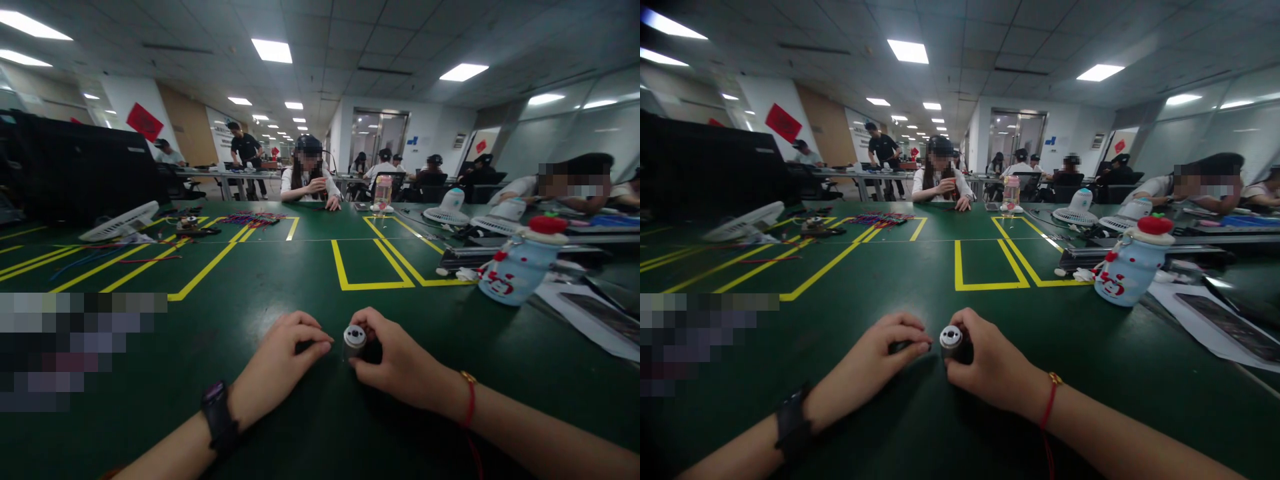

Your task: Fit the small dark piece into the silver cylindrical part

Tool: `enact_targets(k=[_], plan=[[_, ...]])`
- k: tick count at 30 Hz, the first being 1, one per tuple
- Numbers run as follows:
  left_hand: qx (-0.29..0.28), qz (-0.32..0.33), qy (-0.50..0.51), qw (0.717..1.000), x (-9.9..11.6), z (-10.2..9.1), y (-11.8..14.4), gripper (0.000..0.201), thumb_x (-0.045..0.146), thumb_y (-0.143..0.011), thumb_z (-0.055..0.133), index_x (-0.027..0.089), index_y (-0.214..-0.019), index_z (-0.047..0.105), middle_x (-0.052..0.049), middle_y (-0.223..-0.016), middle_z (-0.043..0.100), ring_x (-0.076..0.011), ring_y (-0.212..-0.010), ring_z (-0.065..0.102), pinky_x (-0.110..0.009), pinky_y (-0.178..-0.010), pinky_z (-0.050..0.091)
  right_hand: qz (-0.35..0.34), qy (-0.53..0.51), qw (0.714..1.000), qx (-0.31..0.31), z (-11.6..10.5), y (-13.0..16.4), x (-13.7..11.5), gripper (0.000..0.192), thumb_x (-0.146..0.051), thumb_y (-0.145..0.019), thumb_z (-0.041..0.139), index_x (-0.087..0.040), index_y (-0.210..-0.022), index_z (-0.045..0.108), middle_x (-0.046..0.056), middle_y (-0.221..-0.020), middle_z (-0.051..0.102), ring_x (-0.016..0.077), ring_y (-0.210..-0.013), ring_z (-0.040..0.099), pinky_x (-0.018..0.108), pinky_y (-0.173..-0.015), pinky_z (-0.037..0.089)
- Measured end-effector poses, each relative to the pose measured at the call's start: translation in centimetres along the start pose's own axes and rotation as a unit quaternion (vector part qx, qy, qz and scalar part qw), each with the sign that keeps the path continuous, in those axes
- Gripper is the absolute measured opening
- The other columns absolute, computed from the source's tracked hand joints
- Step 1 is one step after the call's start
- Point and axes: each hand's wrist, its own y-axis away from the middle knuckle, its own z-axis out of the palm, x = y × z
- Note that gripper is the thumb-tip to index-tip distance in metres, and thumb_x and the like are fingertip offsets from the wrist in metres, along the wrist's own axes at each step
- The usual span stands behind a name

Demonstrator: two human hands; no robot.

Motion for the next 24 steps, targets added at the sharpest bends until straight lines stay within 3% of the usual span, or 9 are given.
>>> enact_targets(k=[4,7,13,16,18,20,24], plan=[[-0.016,0.027,-0.08,0.996,-0.7,1.2,0.0,0.014,0.035,-0.086,0.062,0.036,-0.092,0.074,0.0,-0.106,0.065,-0.0226,-0.099,0.057,-0.04,-0.086,0.043,-0.022,0.031,0.999,0.005,-0.3,0.2,0.0,0.035,-0.017,-0.074,0.06,-0.023,-0.107,0.05,-0.001,-0.098,0.059,0.0114,-0.087,0.056,0.025,-0.077,0.045],[-0.023,0.031,-0.078,0.996,-0.7,1.1,0.0,0.019,0.035,-0.088,0.059,0.037,-0.102,0.072,0.0,-0.108,0.065,-0.0224,-0.1,0.057,-0.04,-0.087,0.044,-0.016,0.06,0.998,0.032,-1.6,0.4,0.5,0.036,-0.021,-0.075,0.061,-0.024,-0.11,0.051,-0.001,-0.103,0.06,0.0124,-0.092,0.057,0.026,-0.083,0.046],[-0.023,-0.005,-0.017,1.0,-2.6,-2.4,1.5,0.028,0.038,-0.093,0.049,0.032,-0.114,0.065,-0.002,-0.118,0.062,-0.0207,-0.107,0.057,-0.037,-0.095,0.045,0.095,0.176,0.969,0.146,-7.4,2.9,4.8,0.04,-0.036,-0.078,0.059,-0.022,-0.114,0.05,0.004,-0.106,0.062,0.0176,-0.09,0.061,0.031,-0.081,0.048],[0.002,-0.046,-0.018,0.999,-5.2,-4.8,3.0,0.03,0.045,-0.091,0.047,0.031,-0.111,0.066,-0.002,-0.12,0.063,-0.0227,-0.108,0.058,-0.039,-0.097,0.044,0.183,0.241,0.931,0.203,-11.1,6.0,8.0,0.047,-0.046,-0.075,0.06,-0.022,-0.114,0.051,0.008,-0.105,0.064,0.0227,-0.089,0.063,0.034,-0.076,0.05],[0.038,-0.109,-0.013,0.993,-6.8,-6.0,3.8,0.034,0.051,-0.089,0.049,0.029,-0.109,0.067,-0.003,-0.117,0.066,-0.0254,-0.107,0.06,-0.041,-0.096,0.045,0.241,0.273,0.901,0.234,-13.3,8.2,10.0,0.052,-0.052,-0.072,0.061,-0.022,-0.114,0.053,0.011,-0.105,0.065,0.0255,-0.088,0.064,0.036,-0.072,0.05],[0.078,-0.179,-0.003,0.981,-7.9,-6.7,4.3,0.039,0.056,-0.086,0.049,0.029,-0.107,0.068,-0.003,-0.113,0.069,-0.0277,-0.106,0.061,-0.041,-0.093,0.047,0.28,0.286,0.888,0.225,-15.1,10.0,11.7,0.052,-0.055,-0.073,0.061,-0.021,-0.112,0.056,0.013,-0.103,0.066,0.0264,-0.084,0.065,0.036,-0.069,0.05],[0.117,-0.228,0.005,0.967,-8.4,-6.6,4.2,0.042,0.059,-0.083,0.051,0.029,-0.105,0.07,-0.002,-0.109,0.073,-0.0287,-0.103,0.064,-0.039,-0.087,0.05,0.251,0.372,0.868,0.213,-15.8,10.7,12.7,0.064,-0.062,-0.069,0.061,-0.015,-0.113,0.057,0.018,-0.103,0.064,0.0323,-0.086,0.063,0.043,-0.069,0.049]])
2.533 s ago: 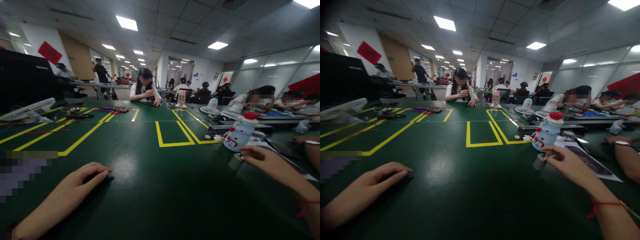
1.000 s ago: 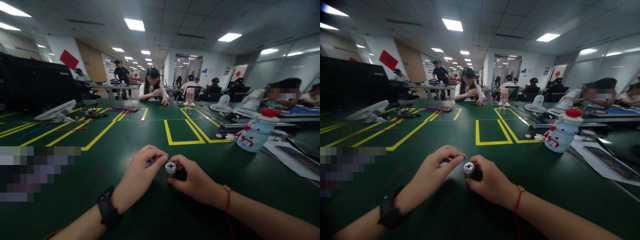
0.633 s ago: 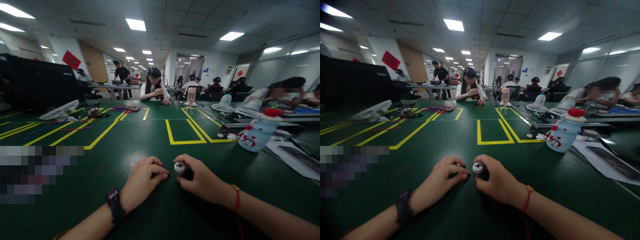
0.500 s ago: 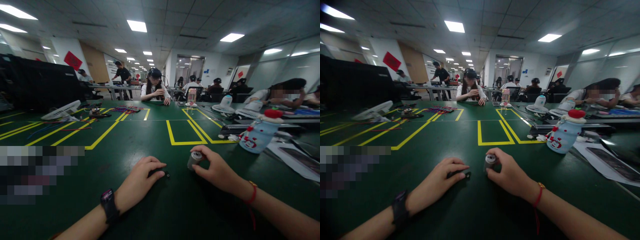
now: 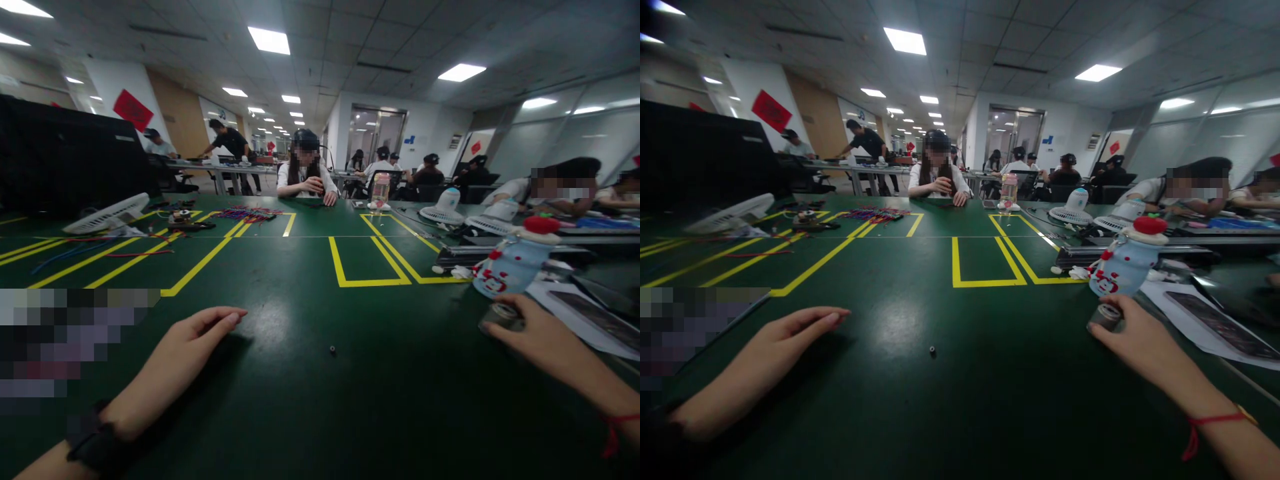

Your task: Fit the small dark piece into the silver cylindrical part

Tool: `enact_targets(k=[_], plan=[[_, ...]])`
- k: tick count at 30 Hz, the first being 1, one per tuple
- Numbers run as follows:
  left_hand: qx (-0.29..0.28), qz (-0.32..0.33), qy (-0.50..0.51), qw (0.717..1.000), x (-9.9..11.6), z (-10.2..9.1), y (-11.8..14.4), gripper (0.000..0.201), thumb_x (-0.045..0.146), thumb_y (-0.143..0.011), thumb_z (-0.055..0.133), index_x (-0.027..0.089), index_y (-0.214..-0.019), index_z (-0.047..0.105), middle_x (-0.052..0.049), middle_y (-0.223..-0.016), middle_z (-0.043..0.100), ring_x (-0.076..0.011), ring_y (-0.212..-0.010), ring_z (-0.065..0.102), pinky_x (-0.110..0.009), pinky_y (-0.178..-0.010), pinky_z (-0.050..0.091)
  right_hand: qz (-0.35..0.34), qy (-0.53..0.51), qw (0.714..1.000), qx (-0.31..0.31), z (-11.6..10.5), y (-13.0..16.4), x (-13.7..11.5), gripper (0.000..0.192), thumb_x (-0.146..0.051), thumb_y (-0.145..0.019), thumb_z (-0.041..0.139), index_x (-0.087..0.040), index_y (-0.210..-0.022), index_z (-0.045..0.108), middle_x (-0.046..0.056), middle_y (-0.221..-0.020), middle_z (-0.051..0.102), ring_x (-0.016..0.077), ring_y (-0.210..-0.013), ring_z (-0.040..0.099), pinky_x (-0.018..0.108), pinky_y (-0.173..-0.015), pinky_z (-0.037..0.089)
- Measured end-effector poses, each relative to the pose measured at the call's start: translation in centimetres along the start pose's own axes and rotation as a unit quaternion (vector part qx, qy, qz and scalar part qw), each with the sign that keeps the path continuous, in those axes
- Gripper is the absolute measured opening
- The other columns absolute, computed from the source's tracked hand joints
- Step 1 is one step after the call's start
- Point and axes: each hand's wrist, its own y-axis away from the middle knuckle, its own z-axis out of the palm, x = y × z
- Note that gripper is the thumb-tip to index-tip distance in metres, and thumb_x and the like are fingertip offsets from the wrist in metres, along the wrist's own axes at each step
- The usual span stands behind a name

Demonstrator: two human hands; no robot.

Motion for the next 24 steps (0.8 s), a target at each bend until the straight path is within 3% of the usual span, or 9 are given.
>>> enact_targets(k=[2,4,7,9,12,14,18,21,24], plan=[[-0.001,0.011,-0.009,1.0,0.3,0.3,0.0,0.042,0.059,-0.082,0.052,0.028,-0.104,0.071,-0.002,-0.107,0.073,-0.0287,-0.101,0.065,-0.039,-0.085,0.051,-0.058,0.049,0.994,0.082,0.0,0.4,-2.4,0.072,-0.065,-0.067,0.061,-0.014,-0.118,0.054,0.02,-0.113,0.059,0.0376,-0.101,0.057,0.05,-0.078,0.046],[-0.007,0.02,-0.018,1.0,0.5,0.6,0.1,0.042,0.059,-0.083,0.052,0.028,-0.104,0.071,-0.003,-0.107,0.073,-0.0282,-0.1,0.065,-0.038,-0.085,0.051,-0.144,0.031,0.984,0.097,-0.1,1.2,-6.5,0.063,-0.06,-0.073,0.059,-0.018,-0.12,0.054,0.015,-0.121,0.056,0.0356,-0.112,0.05,0.053,-0.089,0.041],[-0.02,0.021,-0.024,0.999,0.7,0.6,0.3,0.04,0.058,-0.084,0.051,0.03,-0.105,0.07,-0.001,-0.11,0.072,-0.0268,-0.102,0.065,-0.038,-0.087,0.049,-0.283,-0.094,0.954,-0.043,0.2,2.8,-14.2,0.038,-0.042,-0.086,0.054,-0.026,-0.12,0.056,0.007,-0.123,0.056,0.0238,-0.113,0.05,0.044,-0.096,0.039],[-0.028,0.023,-0.026,0.999,0.8,0.5,0.3,0.039,0.058,-0.085,0.05,0.03,-0.105,0.07,-0.001,-0.11,0.071,-0.0265,-0.103,0.064,-0.038,-0.089,0.049,-0.329,-0.161,0.921,-0.129,0.9,3.8,-18.8,0.034,-0.035,-0.088,0.053,-0.027,-0.12,0.057,0.005,-0.119,0.058,0.0194,-0.108,0.051,0.038,-0.093,0.041],[-0.033,0.031,-0.027,0.999,0.9,0.4,0.4,0.04,0.058,-0.084,0.05,0.029,-0.104,0.07,-0.001,-0.11,0.071,-0.0265,-0.103,0.064,-0.038,-0.089,0.049,-0.348,-0.2,0.901,-0.165,2.3,4.3,-23.3,0.031,-0.035,-0.086,0.057,-0.025,-0.114,0.062,0.005,-0.109,0.061,0.0188,-0.1,0.051,0.036,-0.086,0.042],[-0.035,0.034,-0.029,0.998,0.9,0.4,0.5,0.04,0.057,-0.085,0.05,0.029,-0.105,0.07,-0.002,-0.11,0.071,-0.0265,-0.103,0.064,-0.038,-0.088,0.049,-0.35,-0.198,0.901,-0.165,2.7,4.0,-24.4,0.022,-0.035,-0.087,0.056,-0.024,-0.103,0.067,0.004,-0.1,0.062,0.0184,-0.094,0.05,0.035,-0.082,0.041],[-0.033,0.035,-0.035,0.998,0.7,0.3,0.4,0.04,0.058,-0.085,0.049,0.029,-0.104,0.07,-0.002,-0.108,0.072,-0.0275,-0.099,0.066,-0.039,-0.084,0.05,-0.318,-0.178,0.922,-0.128,0.7,2.1,-21.8,0.018,-0.032,-0.087,0.053,-0.021,-0.089,0.067,0.004,-0.091,0.063,0.0166,-0.086,0.052,0.034,-0.08,0.041],[-0.031,0.043,-0.029,0.998,0.5,0.5,0.4,0.039,0.057,-0.084,0.05,0.029,-0.103,0.07,-0.002,-0.107,0.072,-0.0273,-0.099,0.065,-0.038,-0.085,0.05,-0.229,-0.1,0.967,-0.049,-2.6,0.3,-15.8,0.022,-0.037,-0.086,0.052,-0.021,-0.087,0.066,0.005,-0.091,0.064,0.0176,-0.084,0.055,0.034,-0.077,0.042],[-0.028,0.041,-0.027,0.998,0.6,0.7,0.3,0.039,0.057,-0.085,0.05,0.028,-0.103,0.07,-0.002,-0.108,0.072,-0.0271,-0.099,0.065,-0.038,-0.085,0.05,-0.07,-0.008,0.997,0.023,-5.1,-1.1,-8.2,0.03,-0.043,-0.084,0.051,-0.019,-0.086,0.069,0.009,-0.092,0.067,0.0191,-0.078,0.059,0.034,-0.068,0.043]])
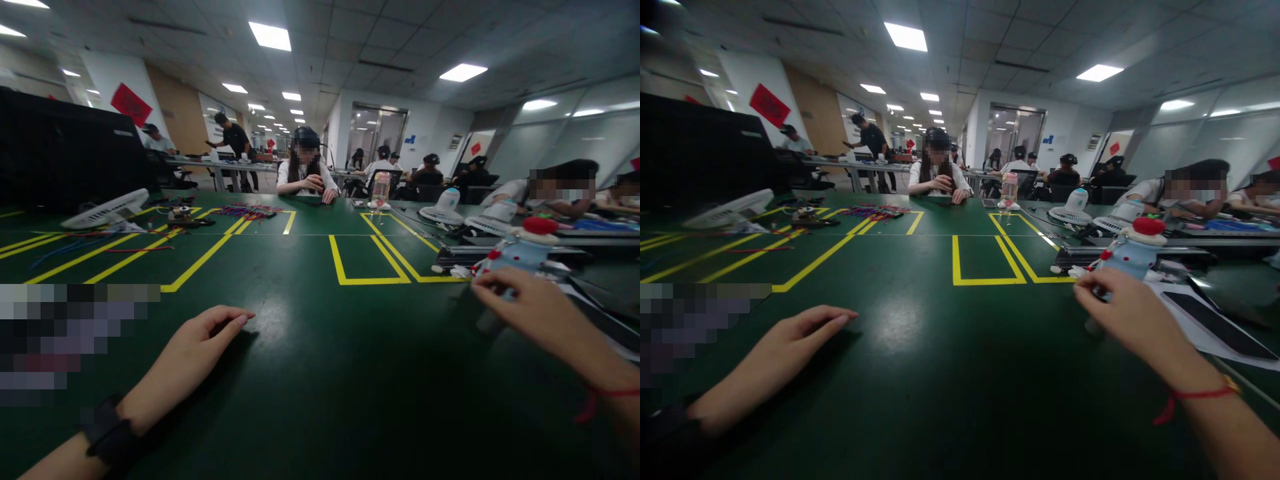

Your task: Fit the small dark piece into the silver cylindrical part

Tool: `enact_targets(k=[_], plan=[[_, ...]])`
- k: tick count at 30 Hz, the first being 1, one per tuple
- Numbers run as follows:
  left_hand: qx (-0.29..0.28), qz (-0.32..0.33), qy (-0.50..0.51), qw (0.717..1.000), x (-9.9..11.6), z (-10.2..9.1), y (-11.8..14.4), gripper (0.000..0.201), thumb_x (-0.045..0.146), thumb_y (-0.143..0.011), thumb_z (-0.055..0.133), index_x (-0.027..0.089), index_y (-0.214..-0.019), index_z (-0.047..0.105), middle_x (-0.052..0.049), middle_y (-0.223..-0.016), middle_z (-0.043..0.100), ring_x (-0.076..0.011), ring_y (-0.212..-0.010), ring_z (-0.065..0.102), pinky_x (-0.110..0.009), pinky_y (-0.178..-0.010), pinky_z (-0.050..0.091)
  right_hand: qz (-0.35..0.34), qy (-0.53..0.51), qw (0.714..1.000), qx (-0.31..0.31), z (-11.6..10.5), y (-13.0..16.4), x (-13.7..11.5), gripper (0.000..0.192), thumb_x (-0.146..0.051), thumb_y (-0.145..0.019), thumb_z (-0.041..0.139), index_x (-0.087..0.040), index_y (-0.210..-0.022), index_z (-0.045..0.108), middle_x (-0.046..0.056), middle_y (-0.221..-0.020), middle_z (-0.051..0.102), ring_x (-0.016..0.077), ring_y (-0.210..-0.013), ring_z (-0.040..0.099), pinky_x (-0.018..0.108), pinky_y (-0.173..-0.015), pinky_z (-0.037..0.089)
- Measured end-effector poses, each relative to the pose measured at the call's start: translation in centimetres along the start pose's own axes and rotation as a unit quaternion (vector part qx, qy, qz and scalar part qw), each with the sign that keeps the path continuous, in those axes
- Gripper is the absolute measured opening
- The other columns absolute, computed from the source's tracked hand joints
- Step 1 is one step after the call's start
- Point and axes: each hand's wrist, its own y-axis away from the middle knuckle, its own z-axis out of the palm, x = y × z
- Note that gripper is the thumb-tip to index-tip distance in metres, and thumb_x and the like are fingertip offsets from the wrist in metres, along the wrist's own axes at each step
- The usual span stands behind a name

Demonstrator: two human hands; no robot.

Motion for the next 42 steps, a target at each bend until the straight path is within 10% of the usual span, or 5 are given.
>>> enact_targets(k=[5,24,30,36,42], plan=[[0.011,-0.005,-0.011,1.0,0.0,0.1,0.0,0.04,0.058,-0.083,0.051,0.029,-0.103,0.071,-0.002,-0.108,0.072,-0.0277,-0.1,0.065,-0.038,-0.085,0.05,0.132,-0.001,0.988,-0.085,-1.0,0.7,7.8,0.033,-0.047,-0.079,0.059,-0.021,-0.089,0.075,0.014,-0.091,0.071,0.0209,-0.074,0.064,0.036,-0.067,0.043],[-0.002,-0.009,-0.016,1.0,0.3,0.2,0.0,0.039,0.058,-0.084,0.05,0.03,-0.102,0.07,-0.001,-0.11,0.071,-0.0263,-0.103,0.064,-0.037,-0.09,0.047,0.055,-0.071,0.987,-0.133,1.0,1.7,8.3,0.055,-0.051,-0.079,0.06,-0.022,-0.126,0.061,0.017,-0.108,0.068,0.0266,-0.087,0.067,0.038,-0.074,0.047],[-0.011,0.005,-0.003,1.0,0.2,0.2,-0.1,0.041,0.057,-0.085,0.049,0.027,-0.104,0.069,-0.005,-0.112,0.07,-0.0281,-0.104,0.063,-0.041,-0.092,0.046,-0.039,-0.122,0.989,-0.08,1.2,1.5,-0.9,0.048,-0.047,-0.087,0.051,-0.025,-0.128,0.057,0.009,-0.126,0.06,0.0259,-0.109,0.059,0.041,-0.091,0.047],[-0.021,0.019,-0.005,1.0,0.9,-0.1,0.6,0.038,0.055,-0.087,0.048,0.027,-0.103,0.069,-0.004,-0.109,0.07,-0.027,-0.1,0.064,-0.038,-0.086,0.049,-0.256,-0.287,0.906,-0.18,3.8,2.5,-13.7,0.045,-0.034,-0.092,0.047,-0.024,-0.136,0.048,0.007,-0.126,0.057,0.0178,-0.112,0.055,0.036,-0.1,0.044],[-0.023,0.066,-0.01,0.997,1.6,0.2,0.9,0.033,0.048,-0.09,0.047,0.027,-0.099,0.069,-0.003,-0.105,0.069,-0.0248,-0.099,0.063,-0.037,-0.087,0.049,-0.237,-0.344,0.888,-0.195,6.6,3.4,-16.5,0.056,-0.032,-0.088,0.054,-0.025,-0.141,0.039,0.008,-0.129,0.054,0.0182,-0.113,0.053,0.038,-0.102,0.043]])
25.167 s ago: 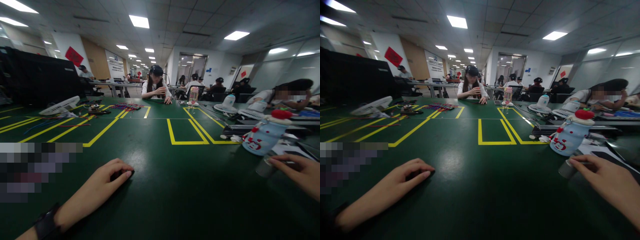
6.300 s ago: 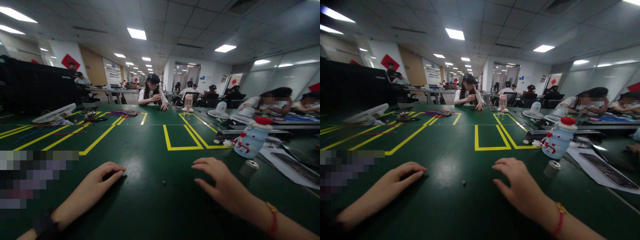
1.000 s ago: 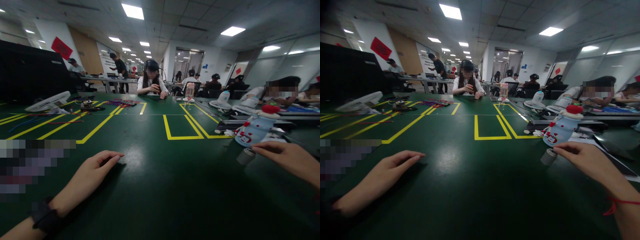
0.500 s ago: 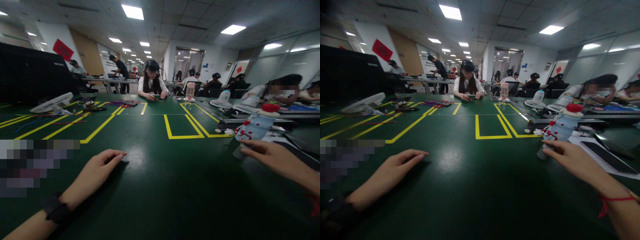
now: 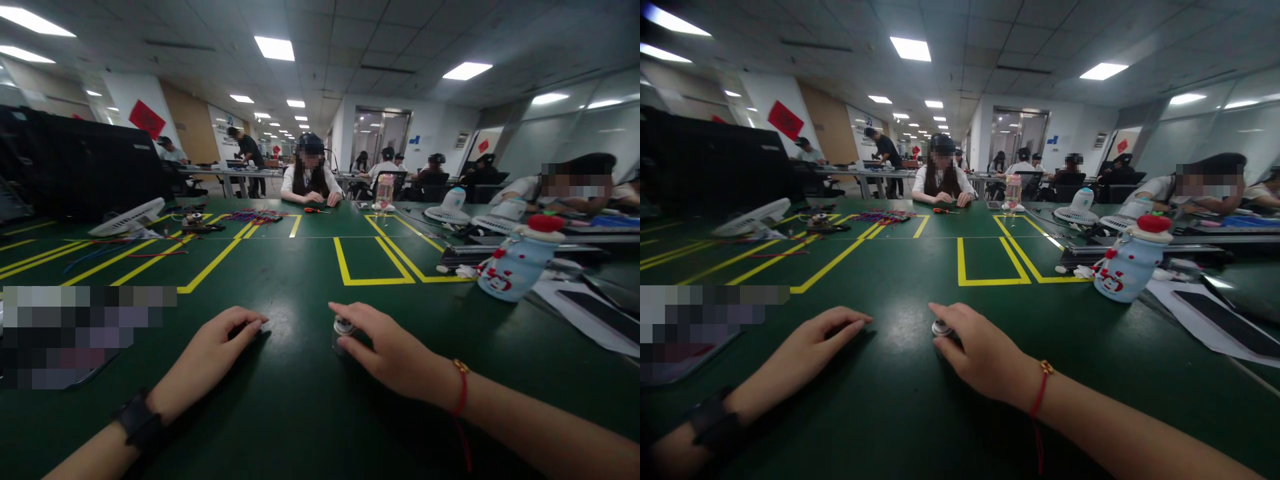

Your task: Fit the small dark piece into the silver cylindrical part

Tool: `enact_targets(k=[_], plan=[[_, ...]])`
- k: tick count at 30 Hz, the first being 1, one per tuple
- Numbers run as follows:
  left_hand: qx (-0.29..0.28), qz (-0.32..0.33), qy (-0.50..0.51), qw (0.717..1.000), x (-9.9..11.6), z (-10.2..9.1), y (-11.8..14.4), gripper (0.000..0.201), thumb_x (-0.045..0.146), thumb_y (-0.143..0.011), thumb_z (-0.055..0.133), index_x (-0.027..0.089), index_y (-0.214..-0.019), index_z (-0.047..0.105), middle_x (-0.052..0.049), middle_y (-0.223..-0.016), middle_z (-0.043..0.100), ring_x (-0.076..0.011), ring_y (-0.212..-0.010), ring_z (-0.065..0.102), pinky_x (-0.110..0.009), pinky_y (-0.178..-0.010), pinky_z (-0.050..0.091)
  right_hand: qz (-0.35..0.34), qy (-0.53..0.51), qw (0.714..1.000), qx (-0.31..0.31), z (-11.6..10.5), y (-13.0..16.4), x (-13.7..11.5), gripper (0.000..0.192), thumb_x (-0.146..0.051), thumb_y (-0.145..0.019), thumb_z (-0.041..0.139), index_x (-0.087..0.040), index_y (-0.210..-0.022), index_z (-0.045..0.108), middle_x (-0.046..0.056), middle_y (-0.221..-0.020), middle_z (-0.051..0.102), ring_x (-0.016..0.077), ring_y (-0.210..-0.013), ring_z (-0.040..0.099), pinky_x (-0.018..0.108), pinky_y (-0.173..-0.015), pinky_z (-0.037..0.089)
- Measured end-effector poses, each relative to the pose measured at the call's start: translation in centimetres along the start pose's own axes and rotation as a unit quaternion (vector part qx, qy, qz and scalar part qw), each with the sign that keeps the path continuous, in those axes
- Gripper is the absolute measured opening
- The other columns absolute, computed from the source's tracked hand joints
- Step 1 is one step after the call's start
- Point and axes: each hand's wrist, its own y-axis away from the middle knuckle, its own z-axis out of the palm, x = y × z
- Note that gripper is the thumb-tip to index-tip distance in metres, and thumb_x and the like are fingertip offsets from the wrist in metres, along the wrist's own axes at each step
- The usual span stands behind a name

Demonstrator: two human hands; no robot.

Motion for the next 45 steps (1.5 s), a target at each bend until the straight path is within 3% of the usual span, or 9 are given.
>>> enact_targets(k=[4,11,15,21,28,31,35,41,45], plan=[[0.003,0.06,-0.001,0.998,2.3,1.2,-0.3,0.027,0.042,-0.091,0.049,0.027,-0.105,0.066,-0.003,-0.106,0.066,-0.0223,-0.097,0.061,-0.036,-0.086,0.048,0.054,-0.066,0.996,0.038,0.6,0.6,1.5,0.072,-0.035,-0.077,0.068,-0.022,-0.141,0.036,0.009,-0.127,0.055,0.0187,-0.111,0.055,0.038,-0.098,0.046],[-0.041,0.153,0.06,0.986,9.4,4.1,-1.7,0.02,0.028,-0.09,0.054,0.025,-0.104,0.068,-0.002,-0.1,0.066,-0.0177,-0.091,0.061,-0.031,-0.083,0.047,0.027,-0.111,0.992,0.053,1.2,0.5,1.9,0.048,-0.022,-0.078,0.066,-0.024,-0.123,0.05,0.002,-0.115,0.062,0.0123,-0.101,0.059,0.028,-0.09,0.049],[-0.026,0.154,0.1,0.983,10.7,4.6,-2.5,0.016,0.027,-0.089,0.056,0.023,-0.09,0.072,-0.002,-0.093,0.065,-0.017,-0.088,0.061,-0.03,-0.079,0.047,0.015,-0.088,0.995,0.049,0.8,0.5,1.8,0.045,-0.021,-0.077,0.067,-0.024,-0.119,0.052,0.0,-0.114,0.061,0.0123,-0.1,0.058,0.028,-0.089,0.047],[-0.021,0.112,0.076,0.991,8.5,4.8,-2.1,0.02,0.038,-0.087,0.058,0.029,-0.096,0.074,-0.002,-0.098,0.064,-0.0203,-0.093,0.059,-0.035,-0.084,0.046,0.024,-0.071,0.997,0.034,-0.8,0.9,2.4,0.037,-0.017,-0.074,0.065,-0.022,-0.109,0.054,0.0,-0.103,0.063,0.0125,-0.092,0.059,0.027,-0.082,0.048],[-0.071,0.157,-0.068,0.983,6.9,6.9,-2.0,0.019,0.037,-0.086,0.061,0.041,-0.1,0.073,0.0,-0.115,0.063,-0.0258,-0.104,0.054,-0.044,-0.088,0.043,0.032,-0.042,0.998,0.046,-1.1,1.2,2.4,0.04,-0.021,-0.076,0.064,-0.024,-0.114,0.052,0.0,-0.105,0.062,0.0113,-0.092,0.059,0.025,-0.082,0.049],[-0.08,0.141,-0.03,0.986,6.8,5.9,-1.9,0.027,0.038,-0.087,0.059,0.038,-0.113,0.068,-0.001,-0.119,0.063,-0.0249,-0.11,0.054,-0.043,-0.094,0.042,0.05,0.018,0.996,0.072,-2.5,1.6,3.1,0.047,-0.028,-0.078,0.063,-0.025,-0.123,0.047,0.002,-0.114,0.06,0.0135,-0.097,0.059,0.029,-0.085,0.049],[-0.069,0.086,0.034,0.993,4.6,2.7,-1.5,0.035,0.047,-0.089,0.052,0.036,-0.121,0.062,0.0,-0.124,0.061,-0.0229,-0.111,0.057,-0.038,-0.098,0.043,0.053,0.168,0.977,0.118,-6.4,3.6,5.4,0.043,-0.034,-0.082,0.058,-0.024,-0.123,0.05,0.005,-0.12,0.059,0.0199,-0.11,0.056,0.039,-0.098,0.043],[-0.035,-0.098,0.099,0.99,-1.0,-1.0,-0.7,0.043,0.057,-0.085,0.052,0.032,-0.117,0.064,-0.003,-0.112,0.069,-0.0277,-0.106,0.061,-0.04,-0.091,0.045,0.255,0.26,0.91,0.197,-12.4,10.0,10.5,0.055,-0.058,-0.072,0.061,-0.021,-0.112,0.053,0.01,-0.102,0.065,0.0262,-0.085,0.063,0.039,-0.071,0.051],[-0.015,-0.136,0.149,0.979,-1.5,-0.8,-0.5,0.044,0.057,-0.084,0.053,0.03,-0.116,0.064,-0.003,-0.108,0.07,-0.0266,-0.104,0.062,-0.041,-0.092,0.044,0.339,0.287,0.871,0.208,-14.3,12.8,13.2,0.058,-0.063,-0.068,0.062,-0.02,-0.106,0.055,0.014,-0.095,0.065,0.0274,-0.078,0.063,0.037,-0.063,0.049]])
